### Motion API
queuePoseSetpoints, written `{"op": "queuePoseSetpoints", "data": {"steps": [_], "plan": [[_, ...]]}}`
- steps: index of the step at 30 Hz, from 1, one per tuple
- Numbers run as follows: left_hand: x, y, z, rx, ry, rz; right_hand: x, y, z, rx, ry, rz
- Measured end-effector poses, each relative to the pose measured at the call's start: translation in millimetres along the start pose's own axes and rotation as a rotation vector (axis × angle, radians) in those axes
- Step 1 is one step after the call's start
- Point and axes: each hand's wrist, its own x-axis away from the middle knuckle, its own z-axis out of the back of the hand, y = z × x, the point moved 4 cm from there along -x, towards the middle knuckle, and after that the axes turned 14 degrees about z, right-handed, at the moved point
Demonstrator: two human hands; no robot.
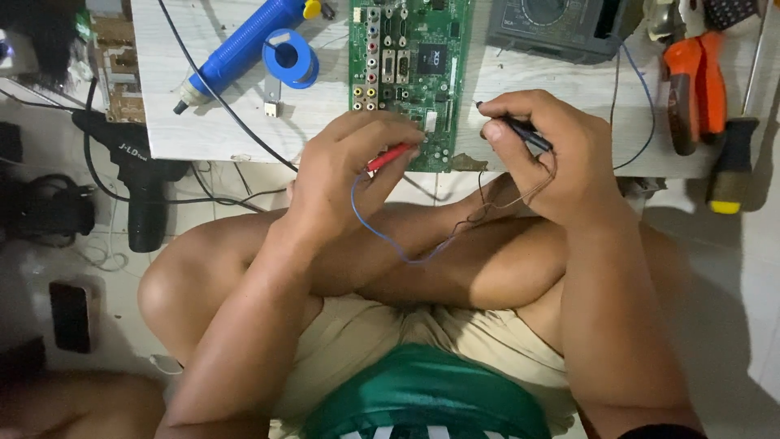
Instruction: The person is using a multimeter to inspect and test various components on a circuit board.
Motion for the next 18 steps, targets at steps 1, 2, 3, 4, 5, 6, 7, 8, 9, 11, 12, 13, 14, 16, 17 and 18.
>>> {"op": "queuePoseSetpoints", "data": {"steps": [1,2,3,4,5,6,7,8,9,11,12,13,14,16,17,18], "plan": [[-1,-1,1,0.001,-0.001,-0.001,1,0,0,0.001,0.001,0.0],[-1,-1,2,0.0,-0.008,-0.012,2,1,0,-0.009,-0.001,-0.037],[-1,-1,3,-0.001,-0.015,-0.024,4,3,0,-0.018,-0.002,-0.073],[-1,1,3,-0.001,-0.014,-0.025,4,4,0,-0.018,-0.002,-0.072],[-1,2,4,-0.004,-0.014,-0.027,4,3,0,-0.015,-0.014,-0.049],[-1,4,4,-0.007,-0.013,-0.029,4,3,-1,-0.011,-0.026,-0.026],[-1,3,3,-0.007,-0.013,-0.029,3,4,-1,-0.011,-0.026,-0.025],[0,2,2,-0.002,-0.026,-0.032,3,4,-1,0.023,-0.041,0.0],[0,2,0,0.003,-0.039,-0.035,2,5,-2,0.057,-0.057,0.025],[1,3,1,-0.023,-0.083,-0.072,1,3,0,0.069,-0.06,0.043],[2,5,0,-0.049,-0.127,-0.108,1,2,0,0.08,-0.062,0.062],[1,19,7,-0.049,-0.128,-0.107,1,3,0,0.08,-0.062,0.06],[0,34,12,-0.012,-0.201,-0.126,1,3,0,0.071,-0.057,0.06],[0,47,14,0.026,-0.276,-0.147,1,4,1,0.063,-0.051,0.057],[2,46,9,0.064,-0.37,-0.171,0,4,2,0.055,-0.06,0.087],[4,45,4,0.102,-0.465,-0.197,-1,3,2,0.048,-0.068,0.117]]}}
